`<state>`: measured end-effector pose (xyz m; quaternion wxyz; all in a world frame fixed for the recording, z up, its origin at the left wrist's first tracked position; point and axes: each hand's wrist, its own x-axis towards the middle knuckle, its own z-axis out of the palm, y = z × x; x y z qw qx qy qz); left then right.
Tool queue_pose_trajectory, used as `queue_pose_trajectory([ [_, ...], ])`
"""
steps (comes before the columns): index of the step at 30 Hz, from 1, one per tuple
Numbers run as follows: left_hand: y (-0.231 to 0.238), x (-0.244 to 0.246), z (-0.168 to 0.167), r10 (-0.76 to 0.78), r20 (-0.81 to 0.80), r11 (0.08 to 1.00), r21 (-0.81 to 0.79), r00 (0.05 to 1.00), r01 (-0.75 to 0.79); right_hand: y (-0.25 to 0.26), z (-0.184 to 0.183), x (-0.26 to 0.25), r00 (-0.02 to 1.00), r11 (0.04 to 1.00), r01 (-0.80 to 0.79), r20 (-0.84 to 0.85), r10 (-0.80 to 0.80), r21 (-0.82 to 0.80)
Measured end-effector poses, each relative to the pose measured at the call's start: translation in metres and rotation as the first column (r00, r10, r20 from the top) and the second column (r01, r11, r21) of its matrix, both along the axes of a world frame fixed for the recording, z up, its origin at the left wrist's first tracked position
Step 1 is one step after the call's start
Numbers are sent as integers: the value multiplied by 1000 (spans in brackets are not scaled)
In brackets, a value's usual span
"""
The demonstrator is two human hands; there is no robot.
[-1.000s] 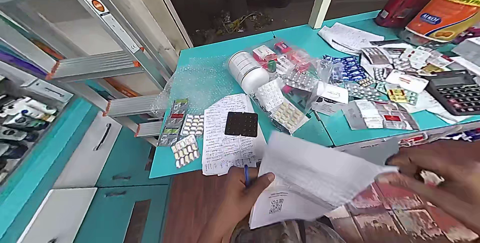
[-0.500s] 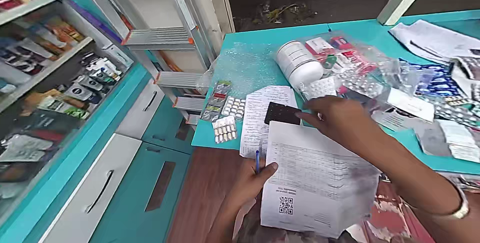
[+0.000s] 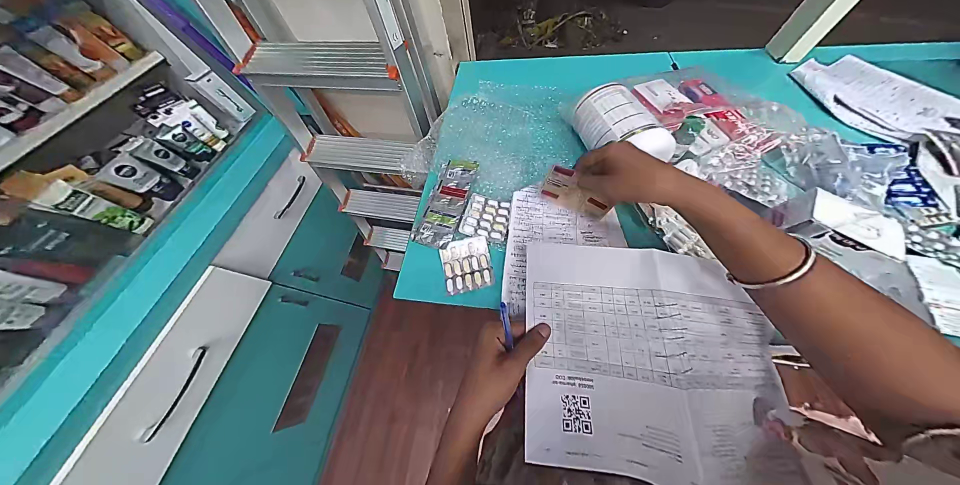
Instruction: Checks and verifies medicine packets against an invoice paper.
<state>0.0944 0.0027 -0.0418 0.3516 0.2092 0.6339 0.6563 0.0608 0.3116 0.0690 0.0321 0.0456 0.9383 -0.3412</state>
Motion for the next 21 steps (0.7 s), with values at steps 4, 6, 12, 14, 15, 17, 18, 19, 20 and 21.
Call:
queue_pose_trajectory([
  [4, 1, -6, -4, 14, 19, 1000, 16, 1000, -15, -3, 1, -8, 959, 894, 278, 46, -280, -352],
  [6, 1, -9, -6, 16, 26, 1000, 22, 1000, -17, -4, -3, -9, 940, 815, 330, 90, -328, -476],
  [12, 0, -15, -12, 32, 25, 999, 18, 999, -32, -6, -3, -16, 936, 749, 340, 126, -329, -569],
  [14, 0, -17, -14, 20, 30, 1000, 12, 999, -20, -7, -3, -20, 939, 752, 333, 125, -322, -569],
  [15, 0, -18, -14, 12, 37, 1000, 13, 999, -13, -8, -2, -22, 937, 753, 339, 127, -326, -564],
  [17, 1, -18, -13, 9, 67, 1000, 10, 998, -10, -11, -2, -28, 930, 764, 359, 140, -339, -536],
  [18, 2, -18, -12, 7, 78, 1000, 8, 997, -8, -10, -3, -33, 930, 777, 362, 137, -342, -515],
  [19, 3, -18, -12, 0, 88, 1000, 14, 996, -1, -8, -6, -39, 933, 800, 353, 118, -340, -485],
  [20, 3, -18, -12, -10, 90, 1000, 21, 996, 8, -3, -12, -48, 939, 833, 336, 89, -332, -439],
  [21, 4, -18, -12, -16, 87, 1000, 22, 996, 14, 3, -18, -57, 942, 870, 326, 53, -331, -369],
])
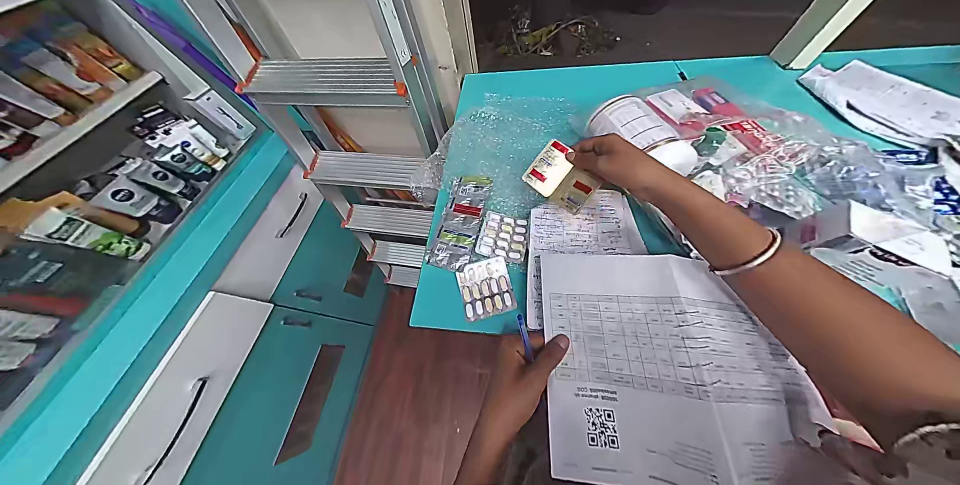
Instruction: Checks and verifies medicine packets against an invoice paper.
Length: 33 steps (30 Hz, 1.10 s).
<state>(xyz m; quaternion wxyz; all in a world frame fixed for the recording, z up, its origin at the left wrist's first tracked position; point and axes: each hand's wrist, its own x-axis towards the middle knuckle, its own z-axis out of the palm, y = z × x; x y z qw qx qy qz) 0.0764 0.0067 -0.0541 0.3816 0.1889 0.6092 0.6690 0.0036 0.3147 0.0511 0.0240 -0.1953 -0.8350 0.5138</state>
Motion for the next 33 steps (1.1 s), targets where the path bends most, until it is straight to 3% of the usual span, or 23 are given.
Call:
queue_pose_trajectory([
  [3, 2, 1, -2, 3, 1, 1000, 7, 1000, -3, 10, -9, -29, 1000, 925, 3, 19, -11, 381],
  [5, 3, 1, -4, 6, 14, 1000, 16, 1000, -6, -2, -9, -38, 1000, 784, -20, 2, 23, 620],
  [7, 4, 1, -5, 8, 17, 1000, -3, 1000, -8, -30, -9, -34, 981, 664, -90, -49, 188, 742],
  [9, 4, 0, -4, 2, 20, 1000, -14, 1000, -1, -65, -13, -21, 913, 582, -286, 31, 407, 761],
  [10, 5, 1, -5, -4, 24, 1000, -3, 1000, 4, -81, -14, -14, 869, 549, -424, 152, 471, 720],
  [12, 5, 2, -5, -14, 28, 1000, 17, 1000, 14, -106, -13, -7, 748, 460, -657, 444, 493, 597],
  [14, 4, 1, -4, -23, 27, 999, 27, 999, 22, -110, -15, -10, 698, 420, -712, 501, 512, 563],
  [17, 5, 1, -6, -8, -6, 999, 49, 1000, 9, -89, -11, -15, 740, 545, -651, 281, 611, 529],
  [20, 4, 3, -6, -3, -60, 1000, 26, 998, 5, -68, 0, -19, 811, 692, -534, 63, 581, 486],
  [22, -1, 5, -5, 5, -135, 999, -33, 991, -9, -62, 8, -18, 903, 865, -415, 13, 429, 282],
  [24, -9, 6, 0, 47, -276, 989, -120, 960, -82, -59, 11, -18, 961, 961, -275, 9, 275, -19],
  [27, -24, 4, 9, 146, -551, 932, -204, 822, -301, -56, 13, -13, 982, 956, -182, 15, 190, -228],
  [30, -36, -2, 18, 172, -737, 852, -222, 654, -474, -58, 13, -8, 980, 949, -191, 6, 199, -250],
  [33, -44, -13, 23, 54, -887, 746, -270, 459, -608, -61, 16, -4, 977, 947, -209, -13, 213, -242],
])
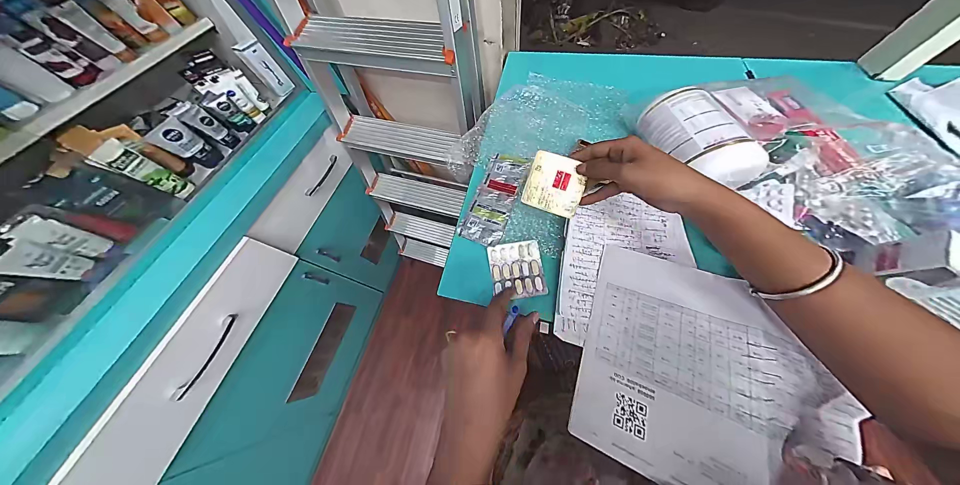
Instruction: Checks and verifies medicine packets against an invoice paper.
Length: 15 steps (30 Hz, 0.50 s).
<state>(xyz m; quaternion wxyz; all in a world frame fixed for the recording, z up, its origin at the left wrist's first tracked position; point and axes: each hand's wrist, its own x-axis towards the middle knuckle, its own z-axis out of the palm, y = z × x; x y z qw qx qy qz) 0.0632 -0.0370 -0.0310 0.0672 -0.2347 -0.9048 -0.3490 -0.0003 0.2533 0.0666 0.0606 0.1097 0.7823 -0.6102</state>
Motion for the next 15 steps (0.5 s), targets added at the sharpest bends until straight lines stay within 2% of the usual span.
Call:
queue_pose_trajectory([
  [2, -6, -11, 2, -30, 11, 983, -181, 999, 31, -1, 2, 2, 1000, 1000, -10, -7, 10, 6],
  [4, -5, -19, 3, -46, 108, 933, -351, 993, 81, -1, 2, 3, 1000, 1000, -27, -13, 27, 12],
  [6, -2, -20, -1, -43, 96, 904, -421, 994, 80, 0, 1, 6, 999, 999, -39, -34, 40, 21],
  [8, -5, -16, -12, -98, -83, 925, -375, 992, 60, -2, 1, 11, 997, 998, -48, -55, 51, 46],
  [12, -21, -15, -29, -199, -378, 971, -199, 904, 131, -5, -2, 11, 997, 984, -23, -70, 36, 176],
  [14, -27, -17, -25, -217, -456, 974, -156, 863, 163, -10, -11, 10, 969, 909, 25, -235, 81, 417],
  [15, -30, -20, -23, -210, -492, 977, -132, 845, 166, -13, -19, 10, 916, 823, 81, -367, 161, 562],
])
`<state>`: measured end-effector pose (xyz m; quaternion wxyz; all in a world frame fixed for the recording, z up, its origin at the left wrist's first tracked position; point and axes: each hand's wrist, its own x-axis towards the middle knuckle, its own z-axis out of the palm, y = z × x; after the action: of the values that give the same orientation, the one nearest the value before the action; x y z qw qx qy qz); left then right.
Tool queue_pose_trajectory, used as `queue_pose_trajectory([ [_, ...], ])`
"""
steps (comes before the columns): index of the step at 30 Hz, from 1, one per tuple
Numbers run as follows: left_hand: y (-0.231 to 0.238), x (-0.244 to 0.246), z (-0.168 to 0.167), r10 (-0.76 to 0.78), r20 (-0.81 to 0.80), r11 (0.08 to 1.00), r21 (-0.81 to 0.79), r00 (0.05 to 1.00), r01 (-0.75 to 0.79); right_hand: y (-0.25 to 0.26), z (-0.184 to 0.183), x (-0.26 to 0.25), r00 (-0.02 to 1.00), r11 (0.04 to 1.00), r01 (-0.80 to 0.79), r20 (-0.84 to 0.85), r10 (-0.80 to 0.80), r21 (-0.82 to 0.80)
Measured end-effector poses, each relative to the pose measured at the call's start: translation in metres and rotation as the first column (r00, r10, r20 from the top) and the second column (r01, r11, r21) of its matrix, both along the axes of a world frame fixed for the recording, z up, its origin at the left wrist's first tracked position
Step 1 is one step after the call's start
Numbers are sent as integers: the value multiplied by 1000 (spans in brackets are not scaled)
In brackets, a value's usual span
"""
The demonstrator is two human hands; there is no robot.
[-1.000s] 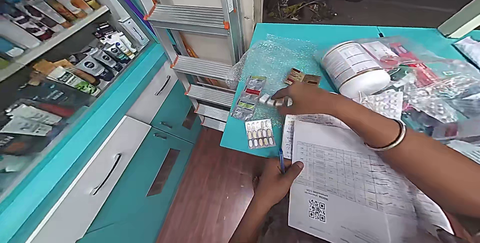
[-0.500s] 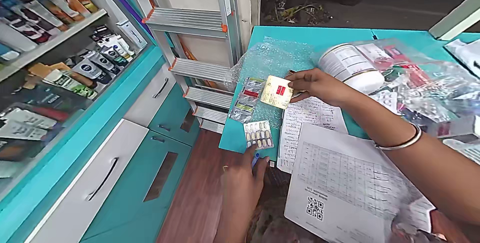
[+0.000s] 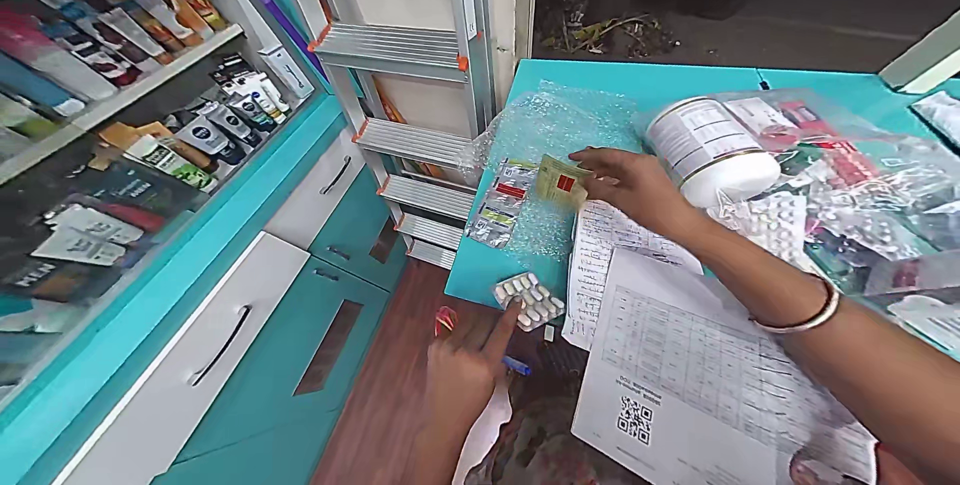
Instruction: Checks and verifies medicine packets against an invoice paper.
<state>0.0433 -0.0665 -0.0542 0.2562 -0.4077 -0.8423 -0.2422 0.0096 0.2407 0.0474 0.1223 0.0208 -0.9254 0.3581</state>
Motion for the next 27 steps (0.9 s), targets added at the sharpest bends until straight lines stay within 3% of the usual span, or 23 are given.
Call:
queue_pose_trajectory([
  [2, -3, -8, 5, 8, -66, 999, 52, 998, -4, -4, -21, -3, 958, 948, -72, -244, 152, 310],
  [4, -4, -22, 10, 24, -126, 995, 95, 992, -12, -11, -39, 0, 921, 861, -146, -250, 297, 488],
  [9, 18, -71, 12, 49, -233, 998, 55, 971, -37, -13, -41, 12, 911, 785, -394, 90, 403, 478],
  [12, 38, -91, 5, -25, -200, 998, -62, 979, 13, -13, -15, 32, 921, 793, -379, 115, 371, 477],
  [16, 50, -78, 13, 40, 19, 981, -189, 999, -36, -2, 11, 104, 973, 893, -205, -12, 229, 400],
  [19, 40, -58, 27, 62, 75, 988, -147, 995, -50, 13, 2, 167, 972, 926, 138, -225, -60, 352],
  [23, 58, -1, 52, -110, 350, 981, -109, 930, 157, 23, -28, 236, 780, 780, 595, -373, -502, 194],
  [25, 82, 23, 52, -146, 472, 951, -173, 869, 254, 14, -44, 261, 716, 712, 685, -327, -617, 157],
  [27, 100, 35, 53, -113, 560, 910, -273, 821, 312, 0, -60, 275, 718, 691, 695, -247, -651, 197],
])
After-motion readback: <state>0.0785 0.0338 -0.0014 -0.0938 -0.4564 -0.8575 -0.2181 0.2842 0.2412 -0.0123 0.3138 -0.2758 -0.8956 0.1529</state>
